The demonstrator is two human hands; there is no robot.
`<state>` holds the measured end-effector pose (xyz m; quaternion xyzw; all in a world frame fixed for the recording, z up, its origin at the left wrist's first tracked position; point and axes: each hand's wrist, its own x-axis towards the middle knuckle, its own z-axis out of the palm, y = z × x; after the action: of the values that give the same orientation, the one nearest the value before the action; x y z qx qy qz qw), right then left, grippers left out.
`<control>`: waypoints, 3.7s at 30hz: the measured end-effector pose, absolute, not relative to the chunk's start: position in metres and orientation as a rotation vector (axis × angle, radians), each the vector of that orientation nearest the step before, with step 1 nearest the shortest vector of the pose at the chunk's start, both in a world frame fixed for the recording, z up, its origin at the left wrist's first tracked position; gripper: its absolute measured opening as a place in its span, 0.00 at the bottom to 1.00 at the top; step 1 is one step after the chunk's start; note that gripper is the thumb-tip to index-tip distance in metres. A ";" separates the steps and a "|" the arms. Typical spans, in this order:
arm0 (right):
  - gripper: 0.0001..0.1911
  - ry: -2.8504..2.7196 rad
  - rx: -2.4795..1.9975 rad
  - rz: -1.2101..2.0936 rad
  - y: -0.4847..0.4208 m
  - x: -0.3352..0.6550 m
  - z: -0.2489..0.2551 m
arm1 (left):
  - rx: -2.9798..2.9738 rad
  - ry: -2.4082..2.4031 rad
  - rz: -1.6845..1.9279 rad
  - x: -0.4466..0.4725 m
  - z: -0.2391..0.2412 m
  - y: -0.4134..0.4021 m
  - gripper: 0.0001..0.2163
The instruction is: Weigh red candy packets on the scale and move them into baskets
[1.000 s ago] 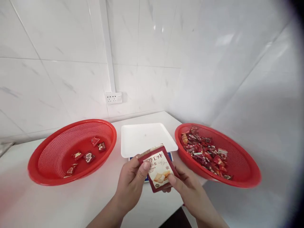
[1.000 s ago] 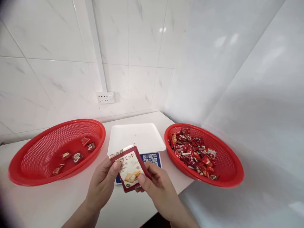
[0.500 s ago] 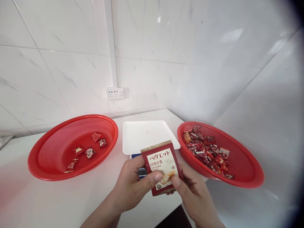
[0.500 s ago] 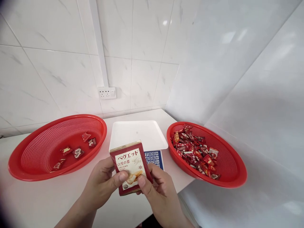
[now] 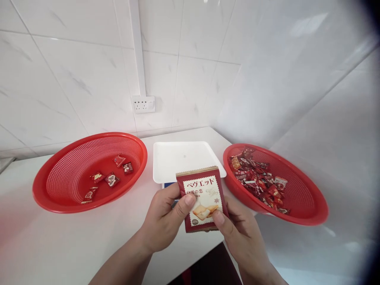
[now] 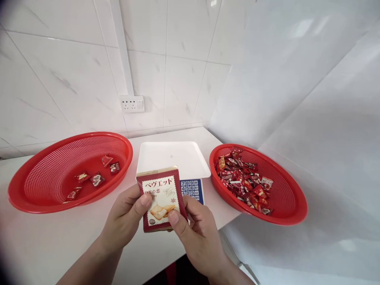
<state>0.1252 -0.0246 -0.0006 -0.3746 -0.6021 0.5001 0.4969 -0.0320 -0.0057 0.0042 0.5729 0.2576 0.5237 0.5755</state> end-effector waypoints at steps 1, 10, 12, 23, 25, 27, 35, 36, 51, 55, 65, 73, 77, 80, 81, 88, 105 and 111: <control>0.15 -1.474 -0.902 1.198 -0.024 0.125 -0.001 | 1.323 0.602 1.229 -0.032 0.004 -0.006 0.12; 0.16 -1.508 -0.949 1.135 -0.025 0.130 -0.004 | 1.198 0.601 1.245 -0.028 0.003 -0.004 0.13; 0.16 -1.503 -0.937 1.144 -0.026 0.131 -0.005 | 1.186 0.606 1.244 -0.027 0.005 -0.005 0.12; 0.15 -1.460 -0.758 1.244 -0.033 0.130 -0.004 | 1.071 0.640 1.188 -0.027 0.010 -0.007 0.15; 0.16 -1.456 -0.762 1.243 -0.034 0.129 -0.003 | 1.077 0.639 1.192 -0.027 0.010 -0.007 0.15; 0.16 -1.448 -0.771 1.246 -0.035 0.129 -0.004 | 1.082 0.651 1.194 -0.027 0.010 -0.007 0.15; 0.13 -1.461 -0.875 1.157 -0.032 0.130 -0.004 | 1.133 0.654 1.193 -0.028 0.012 -0.005 0.15; 0.13 -1.464 -0.901 1.129 -0.031 0.130 -0.004 | 1.159 0.673 1.210 -0.028 0.011 -0.005 0.14; 0.11 -1.521 -1.147 0.384 -0.028 0.130 -0.009 | 1.329 0.922 1.571 -0.023 0.000 0.001 0.15; 0.20 -1.614 -1.041 0.079 -0.028 0.125 -0.013 | 1.461 0.687 1.422 -0.021 -0.002 -0.006 0.17; 0.23 -1.855 -0.804 0.218 -0.027 0.122 -0.017 | 1.258 0.687 1.390 -0.018 0.005 -0.008 0.07; 0.13 -1.429 -0.960 0.575 -0.028 0.131 -0.011 | 1.246 0.647 1.357 -0.024 0.009 -0.010 0.09; 0.09 -1.435 -0.957 0.797 -0.027 0.131 -0.005 | 1.249 0.589 1.334 -0.024 0.008 -0.013 0.12; 0.07 -1.420 -0.949 0.856 -0.027 0.130 -0.004 | 1.243 0.590 1.321 -0.025 0.007 -0.014 0.13; 0.07 -1.423 -0.951 0.871 -0.027 0.129 -0.004 | 1.239 0.598 1.316 -0.025 0.007 -0.014 0.13; 0.07 -1.401 -1.011 0.914 -0.018 0.128 -0.009 | 1.321 0.769 1.221 -0.024 0.003 -0.011 0.19; 0.12 -1.868 -1.410 0.341 0.052 0.151 -0.042 | 1.680 1.094 1.697 -0.023 -0.009 0.000 0.30; 0.12 -1.794 -1.674 0.098 0.056 0.244 -0.025 | 1.624 1.080 1.696 -0.020 -0.010 0.006 0.31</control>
<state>0.2440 0.0560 -0.0254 -0.6421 -0.6881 0.0374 0.3360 -0.0199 0.0058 -0.0100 0.6041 0.4018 0.6309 0.2749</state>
